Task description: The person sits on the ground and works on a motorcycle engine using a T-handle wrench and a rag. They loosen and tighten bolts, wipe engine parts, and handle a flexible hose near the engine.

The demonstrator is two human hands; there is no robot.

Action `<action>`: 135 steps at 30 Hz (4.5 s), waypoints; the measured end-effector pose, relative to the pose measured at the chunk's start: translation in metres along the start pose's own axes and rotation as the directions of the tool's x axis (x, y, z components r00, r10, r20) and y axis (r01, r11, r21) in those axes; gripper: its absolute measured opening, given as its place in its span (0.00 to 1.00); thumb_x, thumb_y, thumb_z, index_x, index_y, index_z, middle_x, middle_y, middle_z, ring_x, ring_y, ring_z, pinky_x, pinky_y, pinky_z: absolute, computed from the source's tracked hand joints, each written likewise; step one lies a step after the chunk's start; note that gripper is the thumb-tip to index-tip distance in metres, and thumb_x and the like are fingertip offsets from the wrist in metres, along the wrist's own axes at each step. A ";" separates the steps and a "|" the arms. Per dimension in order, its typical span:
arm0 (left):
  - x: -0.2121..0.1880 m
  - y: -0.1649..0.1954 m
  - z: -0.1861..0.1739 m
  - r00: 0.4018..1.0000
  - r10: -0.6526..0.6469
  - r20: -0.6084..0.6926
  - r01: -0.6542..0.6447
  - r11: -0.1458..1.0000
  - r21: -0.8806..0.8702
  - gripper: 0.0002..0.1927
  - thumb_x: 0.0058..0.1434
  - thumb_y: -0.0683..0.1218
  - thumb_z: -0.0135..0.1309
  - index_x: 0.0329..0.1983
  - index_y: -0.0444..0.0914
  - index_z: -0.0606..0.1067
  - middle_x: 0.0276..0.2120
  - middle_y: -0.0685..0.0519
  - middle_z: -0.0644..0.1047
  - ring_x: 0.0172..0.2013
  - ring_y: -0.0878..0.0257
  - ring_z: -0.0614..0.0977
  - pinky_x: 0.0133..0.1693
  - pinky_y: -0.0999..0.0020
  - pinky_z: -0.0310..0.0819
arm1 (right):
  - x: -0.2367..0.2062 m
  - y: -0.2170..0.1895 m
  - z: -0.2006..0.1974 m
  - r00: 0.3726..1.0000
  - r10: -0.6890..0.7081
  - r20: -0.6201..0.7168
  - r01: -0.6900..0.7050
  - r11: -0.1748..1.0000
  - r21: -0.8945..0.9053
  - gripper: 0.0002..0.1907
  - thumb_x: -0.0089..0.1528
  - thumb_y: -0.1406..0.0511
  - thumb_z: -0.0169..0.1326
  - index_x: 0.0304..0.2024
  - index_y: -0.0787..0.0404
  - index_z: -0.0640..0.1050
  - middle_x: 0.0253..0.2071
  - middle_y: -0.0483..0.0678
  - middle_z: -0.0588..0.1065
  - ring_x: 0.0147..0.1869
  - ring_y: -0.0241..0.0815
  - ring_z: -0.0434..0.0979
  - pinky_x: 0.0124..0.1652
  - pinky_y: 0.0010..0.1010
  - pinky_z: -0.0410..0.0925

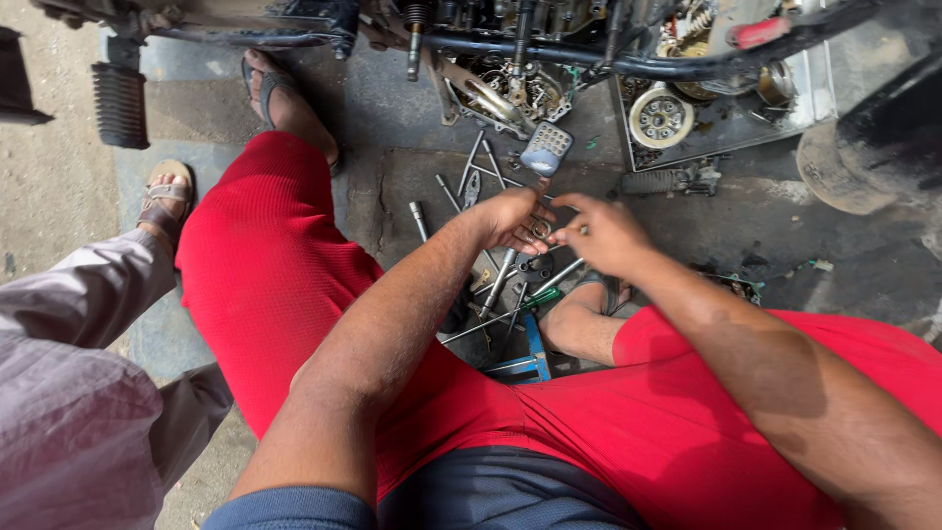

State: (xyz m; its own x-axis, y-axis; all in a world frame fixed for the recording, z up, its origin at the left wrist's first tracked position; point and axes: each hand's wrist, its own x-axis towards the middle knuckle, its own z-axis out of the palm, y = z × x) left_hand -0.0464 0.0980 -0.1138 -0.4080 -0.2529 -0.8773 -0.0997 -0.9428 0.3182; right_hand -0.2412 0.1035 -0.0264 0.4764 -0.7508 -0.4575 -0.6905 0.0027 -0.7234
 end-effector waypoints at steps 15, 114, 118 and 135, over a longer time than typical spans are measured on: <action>-0.030 0.013 -0.006 0.982 0.088 -0.167 -0.046 0.969 0.243 0.50 0.60 0.78 0.23 0.67 0.38 0.68 0.55 0.48 0.81 0.48 0.52 0.86 0.52 0.53 0.74 | 0.048 0.042 0.044 0.992 -0.019 -0.121 -0.039 0.885 -0.464 0.10 0.65 0.61 0.52 0.46 0.52 0.81 0.36 0.56 0.81 0.41 0.60 0.83 0.41 0.51 0.75; -0.279 0.056 -0.042 0.505 0.807 -0.307 0.059 0.322 0.945 0.20 0.53 0.50 0.53 0.46 0.37 0.79 0.31 0.39 0.81 0.37 0.44 0.85 0.44 0.48 0.79 | 0.169 -0.146 -0.018 0.935 0.286 -0.208 0.277 -0.225 0.934 0.22 0.57 0.53 0.62 0.36 0.65 0.76 0.31 0.47 0.77 0.34 0.38 0.78 0.37 0.31 0.74; -0.271 0.058 -0.043 0.513 0.799 -0.313 0.058 0.331 0.942 0.21 0.52 0.50 0.52 0.47 0.37 0.79 0.32 0.39 0.81 0.37 0.44 0.85 0.44 0.48 0.80 | 0.174 -0.138 -0.019 0.930 0.304 -0.208 0.272 -0.186 0.944 0.22 0.58 0.51 0.61 0.35 0.65 0.75 0.30 0.47 0.76 0.33 0.38 0.78 0.36 0.31 0.75; -0.264 0.056 -0.047 0.509 0.806 -0.303 0.051 0.323 0.945 0.23 0.52 0.49 0.52 0.50 0.37 0.78 0.28 0.41 0.81 0.35 0.46 0.85 0.42 0.49 0.80 | 0.171 -0.132 -0.009 0.910 0.323 -0.259 0.286 -0.038 0.957 0.24 0.57 0.47 0.55 0.39 0.61 0.77 0.30 0.44 0.77 0.31 0.34 0.76 0.32 0.28 0.70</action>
State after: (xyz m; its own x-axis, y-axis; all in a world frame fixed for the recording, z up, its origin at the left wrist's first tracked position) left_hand 0.0979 0.1018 0.1187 -0.0134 -0.9541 -0.2992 -0.9105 -0.1121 0.3981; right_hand -0.0736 -0.0314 -0.0048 0.0694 -0.8535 -0.5164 0.6838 0.4176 -0.5983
